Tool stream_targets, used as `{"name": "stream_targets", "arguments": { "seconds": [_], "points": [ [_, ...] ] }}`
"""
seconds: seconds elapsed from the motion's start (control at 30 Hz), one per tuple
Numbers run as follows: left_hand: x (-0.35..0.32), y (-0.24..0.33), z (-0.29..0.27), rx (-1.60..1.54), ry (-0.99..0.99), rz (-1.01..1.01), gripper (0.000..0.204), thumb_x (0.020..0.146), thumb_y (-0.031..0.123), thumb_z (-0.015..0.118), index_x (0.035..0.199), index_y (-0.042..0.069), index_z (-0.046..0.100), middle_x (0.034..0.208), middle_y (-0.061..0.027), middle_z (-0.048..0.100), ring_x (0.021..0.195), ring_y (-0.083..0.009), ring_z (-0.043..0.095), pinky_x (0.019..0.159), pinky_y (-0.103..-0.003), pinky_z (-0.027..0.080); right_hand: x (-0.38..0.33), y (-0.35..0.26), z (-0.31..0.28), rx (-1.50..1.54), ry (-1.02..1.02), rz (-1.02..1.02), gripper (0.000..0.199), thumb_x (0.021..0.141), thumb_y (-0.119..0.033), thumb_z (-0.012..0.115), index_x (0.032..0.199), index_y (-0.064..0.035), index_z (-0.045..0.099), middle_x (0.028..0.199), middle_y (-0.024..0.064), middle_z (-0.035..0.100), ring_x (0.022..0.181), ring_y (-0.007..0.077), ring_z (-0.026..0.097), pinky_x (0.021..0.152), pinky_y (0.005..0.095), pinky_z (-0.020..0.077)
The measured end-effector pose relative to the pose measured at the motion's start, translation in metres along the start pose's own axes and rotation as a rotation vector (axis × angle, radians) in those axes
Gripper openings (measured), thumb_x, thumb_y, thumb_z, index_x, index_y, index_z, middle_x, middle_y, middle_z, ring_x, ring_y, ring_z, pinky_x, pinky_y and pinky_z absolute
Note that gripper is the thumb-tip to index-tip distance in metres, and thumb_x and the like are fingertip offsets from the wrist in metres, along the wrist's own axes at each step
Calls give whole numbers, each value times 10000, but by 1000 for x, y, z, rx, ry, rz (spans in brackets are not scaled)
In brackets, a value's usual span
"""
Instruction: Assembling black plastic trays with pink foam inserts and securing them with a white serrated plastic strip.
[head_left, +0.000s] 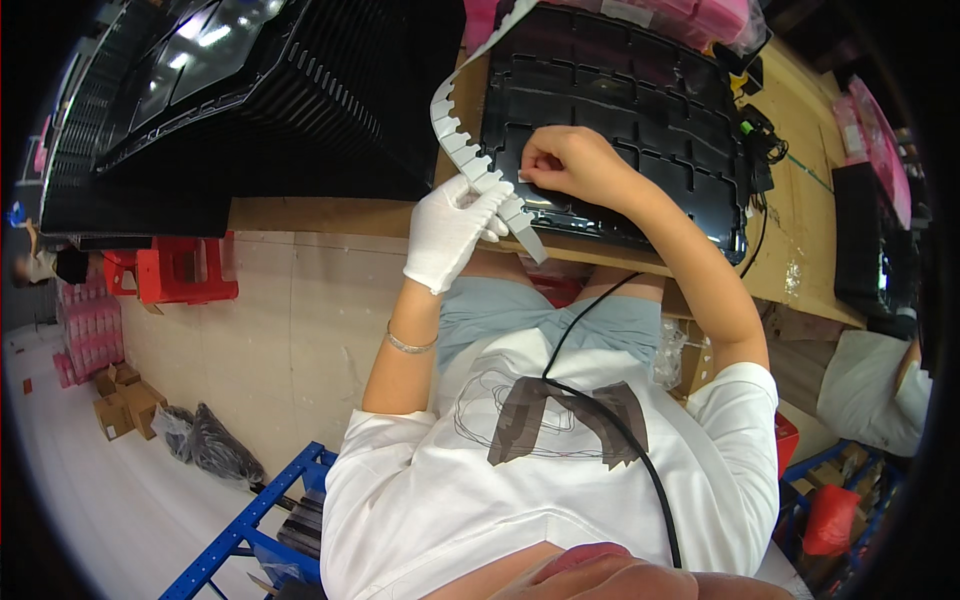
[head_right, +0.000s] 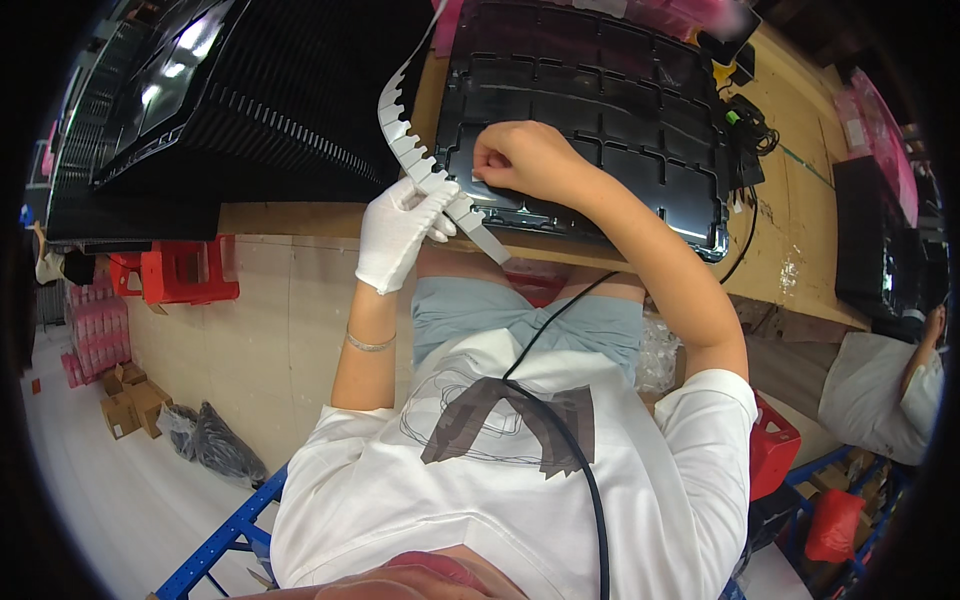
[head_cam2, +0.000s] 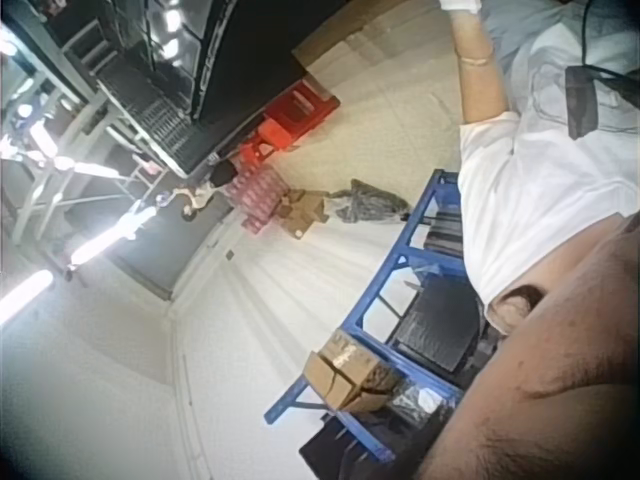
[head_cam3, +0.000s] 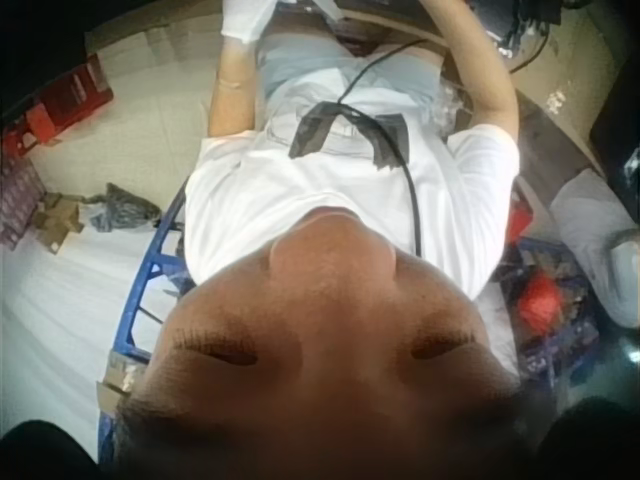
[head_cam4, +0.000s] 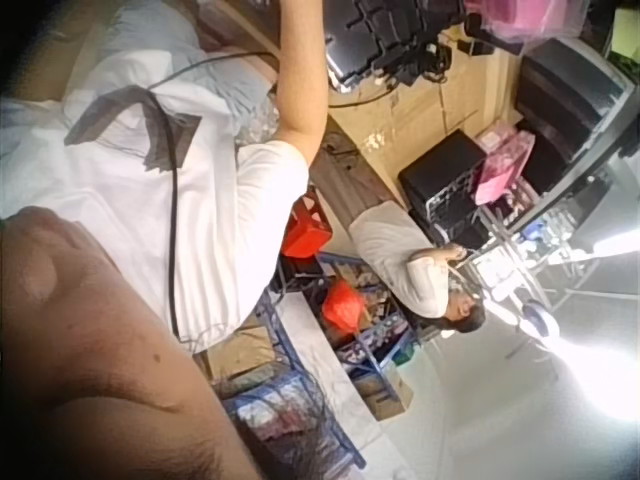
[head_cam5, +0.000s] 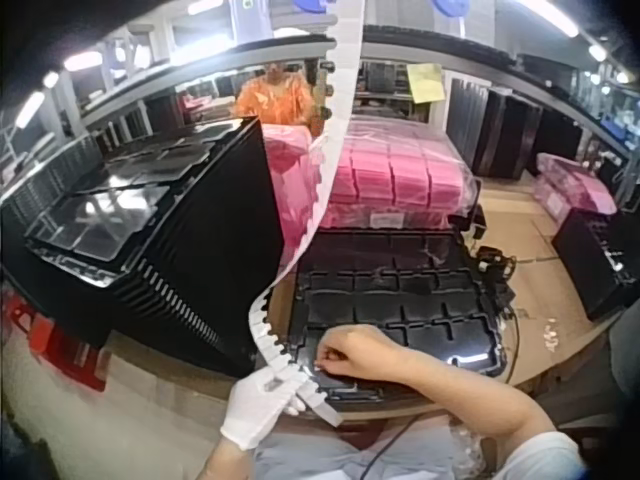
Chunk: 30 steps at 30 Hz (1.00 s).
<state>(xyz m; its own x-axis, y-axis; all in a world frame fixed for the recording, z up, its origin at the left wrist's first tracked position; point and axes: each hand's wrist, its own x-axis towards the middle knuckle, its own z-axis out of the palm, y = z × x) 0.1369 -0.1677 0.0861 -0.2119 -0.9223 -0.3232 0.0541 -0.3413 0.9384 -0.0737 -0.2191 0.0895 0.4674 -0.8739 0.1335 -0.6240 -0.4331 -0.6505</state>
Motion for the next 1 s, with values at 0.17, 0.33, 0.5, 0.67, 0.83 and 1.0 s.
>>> {"name": "stream_targets", "arguments": {
  "seconds": [0.17, 0.33, 0.5, 0.67, 0.83, 1.0],
  "points": [
    [0, -2, 2, -15, 10, 16, 172, 927, 137, 674, 1019, -8, 667, 822, -57, 690, 610, -62, 614, 521, -175, 477, -7, -1, 4, 52, 43, -46, 138, 757, -147, 729, 800, -48, 643, 784, 74, 609, 770, 223, 641, 659, 353, 502],
    [-2, -2, 3, -6, 25, 26, 185, 924, 145, 680, 1024, -10, 668, 835, -62, 696, 614, -60, 613, 524, -171, 475, -2, 1, 9, 9, 98, -46, 120, 779, -95, 729, 827, -40, 633, 813, 66, 591, 699, 182, 609, 629, 300, 500],
    [-2, -3, 4, 4, 29, 39, 184, 924, 140, 678, 1033, -9, 669, 827, -60, 693, 615, -60, 611, 522, -170, 470, 1, 3, 11, -43, 89, -53, 124, 782, -111, 731, 825, -41, 638, 806, 64, 596, 675, 193, 608, 621, 310, 499],
    [-5, -4, 5, -10, 26, 50, 174, 926, 132, 673, 1025, -11, 664, 822, -57, 688, 606, -65, 607, 519, -177, 464, -17, 3, 0, 174, -61, -156, 111, 766, -91, 738, 791, -38, 643, 933, 74, 615, 806, 179, 622, 696, 296, 482],
    [-13, -3, 7, -218, 130, 110, 187, 943, 134, 657, 1063, -9, 646, 862, -69, 685, 594, -67, 579, 515, -189, 442, -41, -20, 5, 1187, 128, 238, 244, 907, -44, 630, 1134, 5, 555, 987, 67, 626, 838, 105, 591, 763, 220, 474],
    [-11, 4, 18, -280, 140, 139, 188, 955, 126, 637, 1085, -11, 640, 840, -60, 672, 596, -70, 572, 519, -195, 438, -54, -49, 21, 848, 124, 382, 160, 855, -148, 751, 949, -40, 680, 719, -66, 506, 656, 13, 454, 601, 212, 383]
  ]
}}
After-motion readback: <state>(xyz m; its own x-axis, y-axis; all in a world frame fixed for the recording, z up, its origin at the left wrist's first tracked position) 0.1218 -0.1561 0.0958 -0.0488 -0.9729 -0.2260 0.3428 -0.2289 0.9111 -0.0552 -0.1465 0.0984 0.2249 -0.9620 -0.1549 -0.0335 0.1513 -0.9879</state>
